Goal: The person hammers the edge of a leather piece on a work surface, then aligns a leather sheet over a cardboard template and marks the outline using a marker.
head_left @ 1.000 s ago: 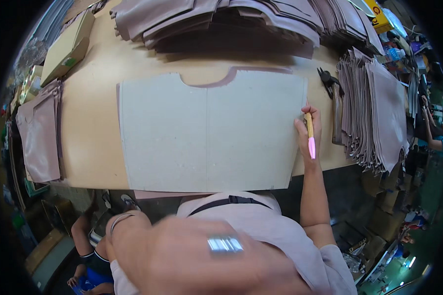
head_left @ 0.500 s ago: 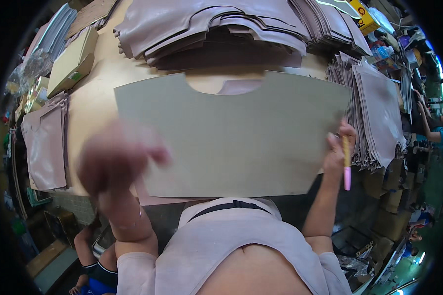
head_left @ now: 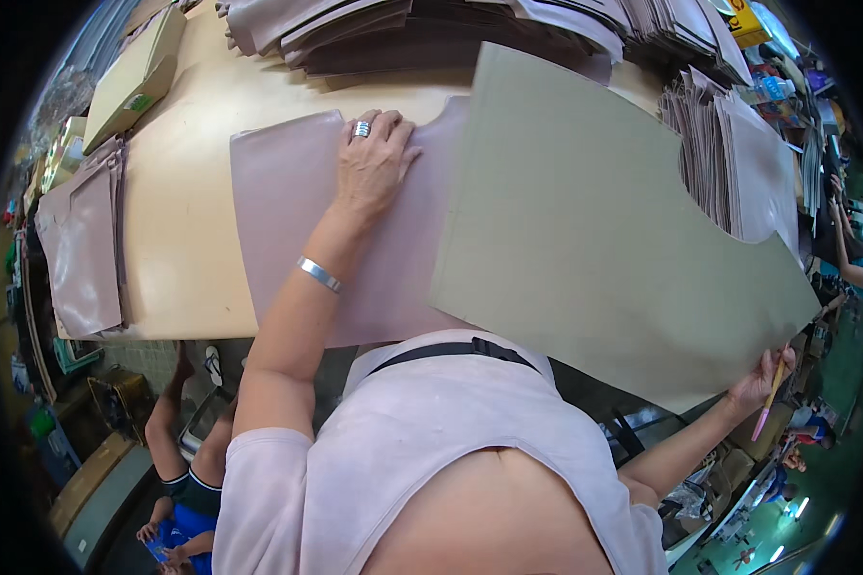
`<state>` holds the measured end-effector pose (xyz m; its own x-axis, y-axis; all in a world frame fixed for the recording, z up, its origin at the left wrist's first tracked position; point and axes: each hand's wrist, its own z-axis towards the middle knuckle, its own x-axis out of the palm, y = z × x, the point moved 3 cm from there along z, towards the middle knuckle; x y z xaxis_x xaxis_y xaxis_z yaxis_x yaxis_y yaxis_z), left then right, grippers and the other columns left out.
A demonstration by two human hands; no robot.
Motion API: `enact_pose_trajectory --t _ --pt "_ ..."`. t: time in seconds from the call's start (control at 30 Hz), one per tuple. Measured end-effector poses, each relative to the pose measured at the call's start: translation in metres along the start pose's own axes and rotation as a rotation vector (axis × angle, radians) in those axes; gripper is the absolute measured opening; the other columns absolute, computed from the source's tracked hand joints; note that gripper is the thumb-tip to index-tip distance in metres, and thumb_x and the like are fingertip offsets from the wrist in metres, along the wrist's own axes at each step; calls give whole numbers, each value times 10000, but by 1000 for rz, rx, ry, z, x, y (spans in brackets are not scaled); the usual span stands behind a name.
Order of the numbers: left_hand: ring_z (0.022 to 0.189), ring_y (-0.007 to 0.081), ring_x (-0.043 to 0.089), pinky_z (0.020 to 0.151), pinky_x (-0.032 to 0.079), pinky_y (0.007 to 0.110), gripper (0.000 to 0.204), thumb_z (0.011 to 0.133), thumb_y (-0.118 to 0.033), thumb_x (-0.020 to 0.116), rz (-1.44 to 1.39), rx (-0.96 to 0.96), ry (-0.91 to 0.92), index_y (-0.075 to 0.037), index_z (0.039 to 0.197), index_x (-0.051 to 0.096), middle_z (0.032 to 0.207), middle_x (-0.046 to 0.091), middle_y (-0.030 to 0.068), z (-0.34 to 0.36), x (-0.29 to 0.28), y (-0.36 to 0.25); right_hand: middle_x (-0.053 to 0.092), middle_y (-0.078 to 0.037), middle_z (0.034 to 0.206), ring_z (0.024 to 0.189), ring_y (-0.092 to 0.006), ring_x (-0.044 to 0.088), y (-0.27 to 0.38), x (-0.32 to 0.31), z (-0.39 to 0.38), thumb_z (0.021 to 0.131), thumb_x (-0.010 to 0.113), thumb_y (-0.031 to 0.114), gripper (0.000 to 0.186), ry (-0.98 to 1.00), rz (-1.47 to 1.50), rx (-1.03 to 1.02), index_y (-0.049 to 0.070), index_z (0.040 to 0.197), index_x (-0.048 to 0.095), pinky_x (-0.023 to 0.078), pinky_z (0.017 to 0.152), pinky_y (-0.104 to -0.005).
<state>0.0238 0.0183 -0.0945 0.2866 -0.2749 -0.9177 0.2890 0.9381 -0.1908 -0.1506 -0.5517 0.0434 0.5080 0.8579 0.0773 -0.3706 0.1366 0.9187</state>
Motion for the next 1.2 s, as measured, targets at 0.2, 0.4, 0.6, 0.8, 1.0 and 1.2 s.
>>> enact_pose_trajectory --t 0.2,0.4,0.6,0.8,1.0,1.2 --pt "837 237 550 777 419 355 189 778 -242 632 -166 -41 -7 -88 874 580 883 559 56 14 10 6 549 -102 1164 1116 -198 506 2 -31 -9 798 486 -121 320 -9 -20 -24 65 1055 531 396 1000 -345" --pt "655 247 569 600 453 358 151 823 -258 608 -50 110 -135 -110 824 577 813 553 32 29 5 1 528 -103 1136 1109 -207 491 3 -28 -15 777 493 -141 345 -10 81 8 75 1045 519 403 990 -347" --pt "680 213 560 621 423 346 166 813 -300 598 105 281 -307 -140 785 563 793 525 14 86 14 11 541 -115 1143 1085 -213 512 6 -41 -5 776 494 -140 309 11 34 -23 63 1003 551 438 950 -333" --pt "806 268 547 720 400 382 201 829 -284 569 55 222 -79 -91 849 517 891 555 89 98 55 27 575 -109 1092 1064 -211 529 10 -50 1 783 488 -141 308 -79 -54 -118 64 999 564 436 956 -355" --pt "906 215 555 783 418 374 190 808 -280 611 72 175 -275 -163 958 605 979 570 12 81 46 34 557 -122 1148 1107 -233 516 3 -40 2 798 477 -137 335 108 192 -40 61 1053 569 427 977 -350" --pt "1172 290 438 979 332 430 436 786 -356 635 262 -466 -238 -153 1161 546 1276 474 77 -21 -21 120 534 -109 1178 1130 -227 494 -36 22 4 795 481 -136 325 163 300 112 71 1037 546 415 987 -358"
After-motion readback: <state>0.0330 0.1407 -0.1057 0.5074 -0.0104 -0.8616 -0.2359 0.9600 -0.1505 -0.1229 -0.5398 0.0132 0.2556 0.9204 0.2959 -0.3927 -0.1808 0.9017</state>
